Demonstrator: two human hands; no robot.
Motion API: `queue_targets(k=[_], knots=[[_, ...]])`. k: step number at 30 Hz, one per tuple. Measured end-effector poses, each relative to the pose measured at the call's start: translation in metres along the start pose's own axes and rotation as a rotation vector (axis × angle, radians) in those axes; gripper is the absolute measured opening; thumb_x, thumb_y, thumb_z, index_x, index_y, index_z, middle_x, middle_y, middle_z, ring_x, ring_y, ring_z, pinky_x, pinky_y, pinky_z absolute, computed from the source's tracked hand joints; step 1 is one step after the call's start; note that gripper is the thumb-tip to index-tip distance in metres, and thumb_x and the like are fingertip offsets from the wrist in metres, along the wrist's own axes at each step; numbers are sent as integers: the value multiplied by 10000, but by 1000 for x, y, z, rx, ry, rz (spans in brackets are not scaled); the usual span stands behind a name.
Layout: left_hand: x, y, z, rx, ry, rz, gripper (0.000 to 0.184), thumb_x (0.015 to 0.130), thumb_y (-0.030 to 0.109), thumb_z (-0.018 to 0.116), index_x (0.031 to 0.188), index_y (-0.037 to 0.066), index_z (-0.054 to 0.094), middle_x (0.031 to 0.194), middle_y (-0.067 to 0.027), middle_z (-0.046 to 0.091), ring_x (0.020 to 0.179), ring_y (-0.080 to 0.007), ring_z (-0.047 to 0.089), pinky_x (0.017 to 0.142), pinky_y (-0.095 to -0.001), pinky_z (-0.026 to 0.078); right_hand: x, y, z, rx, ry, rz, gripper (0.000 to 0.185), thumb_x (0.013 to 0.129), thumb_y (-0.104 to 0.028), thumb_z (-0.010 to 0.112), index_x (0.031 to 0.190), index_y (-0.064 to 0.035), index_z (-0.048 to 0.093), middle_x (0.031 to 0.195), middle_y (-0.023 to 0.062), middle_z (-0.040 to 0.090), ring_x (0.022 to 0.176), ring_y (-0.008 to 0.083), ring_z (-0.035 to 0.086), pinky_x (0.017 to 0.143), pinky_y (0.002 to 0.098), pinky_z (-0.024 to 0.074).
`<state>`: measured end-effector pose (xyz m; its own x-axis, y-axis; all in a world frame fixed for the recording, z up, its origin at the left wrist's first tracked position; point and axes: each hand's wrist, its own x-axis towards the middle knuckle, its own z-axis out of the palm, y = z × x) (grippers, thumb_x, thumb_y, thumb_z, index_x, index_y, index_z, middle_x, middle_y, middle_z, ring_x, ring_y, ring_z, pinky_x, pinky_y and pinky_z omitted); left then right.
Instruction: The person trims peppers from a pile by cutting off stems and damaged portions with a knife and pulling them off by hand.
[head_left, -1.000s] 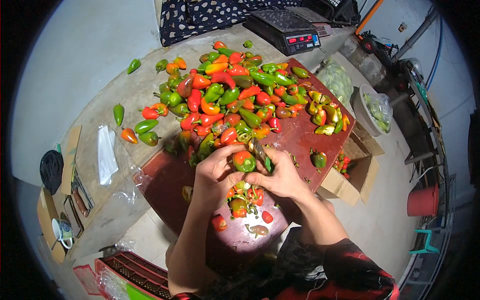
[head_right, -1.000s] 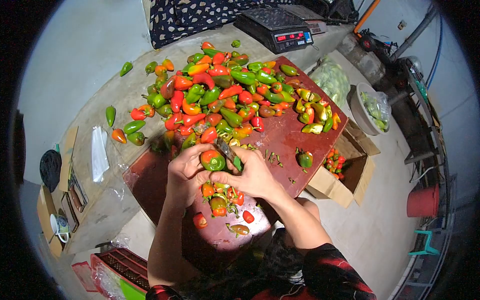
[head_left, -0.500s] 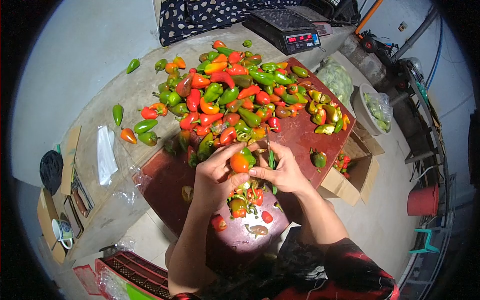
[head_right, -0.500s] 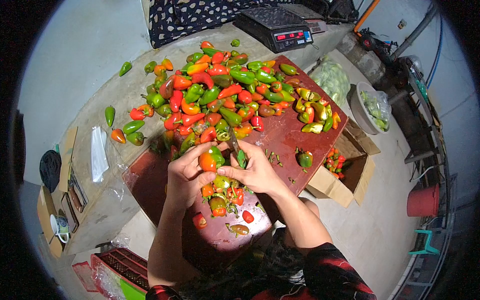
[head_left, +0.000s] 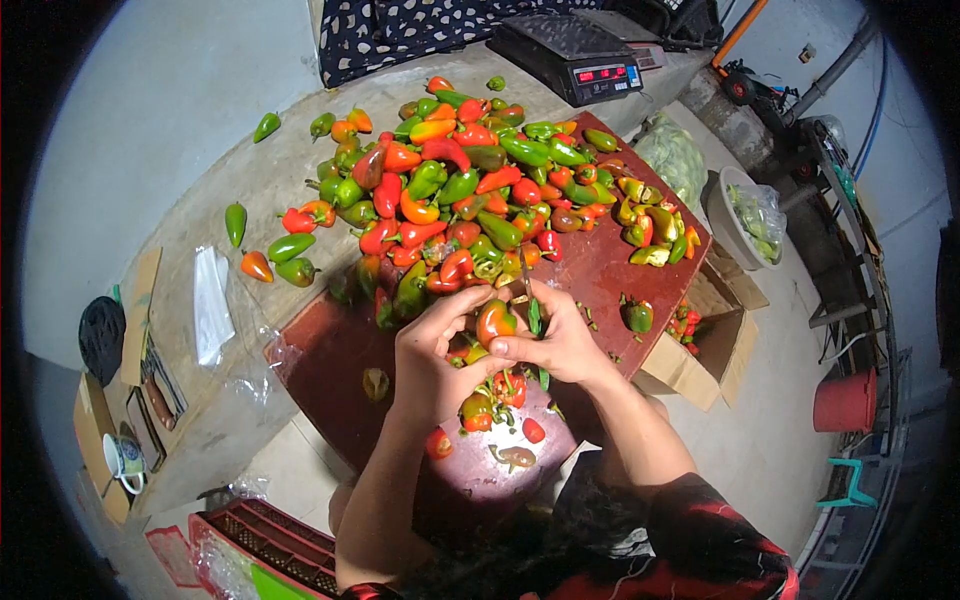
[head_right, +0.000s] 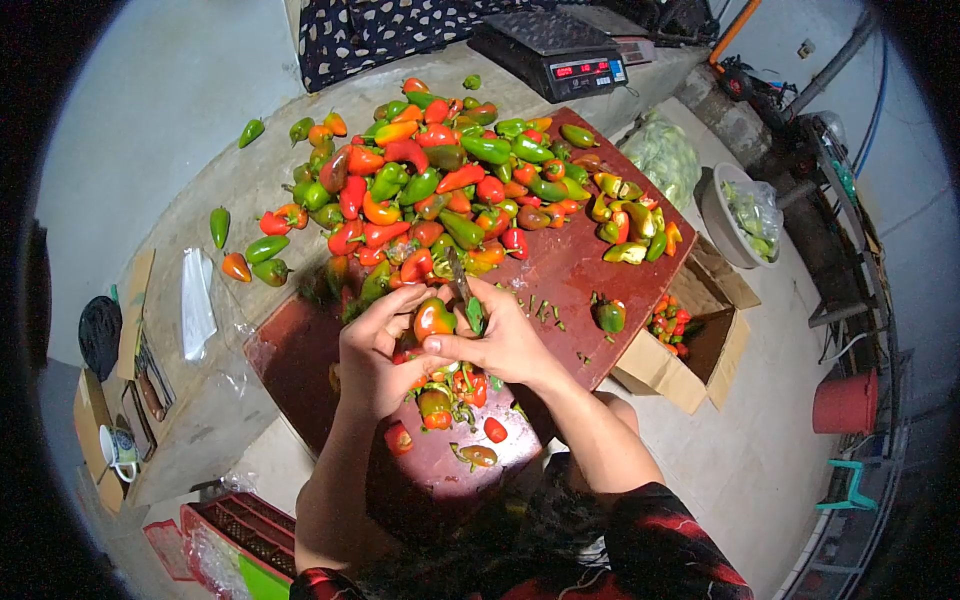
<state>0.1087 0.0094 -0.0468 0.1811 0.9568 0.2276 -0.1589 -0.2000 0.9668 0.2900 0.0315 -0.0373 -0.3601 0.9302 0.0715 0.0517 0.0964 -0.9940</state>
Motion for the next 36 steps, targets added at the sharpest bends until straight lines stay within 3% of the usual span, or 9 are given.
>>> queue_targets(k=[8, 11, 14, 20, 24, 26, 31, 34, 36], knots=[[-7, 10, -23, 199, 59, -21, 703, 677, -7, 838, 1309, -20, 529, 1231, -154, 628, 1120, -214, 638, 873, -313, 539, 2, 0, -2, 10, 58, -36, 421, 760, -189, 858, 1063, -46, 603, 874, -55, 582, 760, 44, 487, 677, 214, 418], [-17, 11, -37, 393, 99, 15, 504, 745, 56, 798, 1205, -28, 610, 1188, -141, 649, 1002, -183, 653, 855, -296, 539, 0, 0, -2, 1, 69, -14, 442, 754, -200, 865, 1072, -48, 599, 880, -56, 577, 773, 51, 491, 691, 215, 419], [-26, 21, -39, 50, 228, -112, 436, 778, 66, 771, 1179, -31, 629, 1128, -113, 665, 975, -158, 659, 841, -287, 541, 1, 1, -2, 12, 96, -3, 470, 739, -214, 874, 1079, -48, 597, 889, -54, 570, 779, 58, 492, 695, 214, 419], [-46, 36, -75, 323, 274, -73, 394, 823, 14, 716, 1202, -34, 620, 1059, -86, 679, 918, -132, 659, 818, -265, 533, 5, -22, -35, -136, 368, -84, 544, 718, -203, 880, 1154, -46, 596, 948, 2, 638, 823, 68, 561, 743, 243, 462], [-80, 36, -133, 74, 463, -87, 353, 849, 3, 714, 1191, -28, 631, 1055, -80, 697, 908, -131, 662, 802, -269, 531, 0, -15, -104, -553, 677, -85, 546, 744, -254, 865, 1141, 14, 604, 956, 61, 671, 876, 144, 623, 808, 296, 503], [-102, 48, -158, 393, 573, -123, 330, 871, 35, 713, 1188, -23, 641, 1021, -73, 710, 893, -123, 656, 790, -265, 525, -7, 10, -159, -693, 824, -181, 527, 753, -281, 857, 1098, 42, 623, 976, 90, 677, 866, 181, 628, 794, 325, 509], [-170, 76, -192, 567, 707, -335, 316, 894, 85, 697, 1190, -15, 652, 942, -26, 681, 853, -98, 603, 766, -261, 490, -51, 37, -263, -1035, 1176, 31, 583, 728, -370, 853, 1092, 27, 631, 1048, 206, 686, 936, 319, 657, 857, 405, 506], [-227, 67, -206, 977, 223, -661, 421, 876, 177, 711, 1265, 38, 626, 1120, -118, 678, 971, -230, 633, 903, -356, 494, -69, 34, -272, -1144, 1391, 257, 672, 770, -385, 811, 1257, -8, 543, 1143, 276, 652, 1069, 420, 633, 919, 461, 486], [-237, 79, -174, 1024, -115, -1079, 610, 850, 431, 715, 1347, 101, 589, 1309, -202, 607, 1243, -345, 555, 1067, -409, 419, -72, 41, -281, -1058, 1336, 422, 724, 803, -378, 778, 1327, 12, 468, 1228, 309, 605, 1174, 427, 584, 981, 469, 453]])
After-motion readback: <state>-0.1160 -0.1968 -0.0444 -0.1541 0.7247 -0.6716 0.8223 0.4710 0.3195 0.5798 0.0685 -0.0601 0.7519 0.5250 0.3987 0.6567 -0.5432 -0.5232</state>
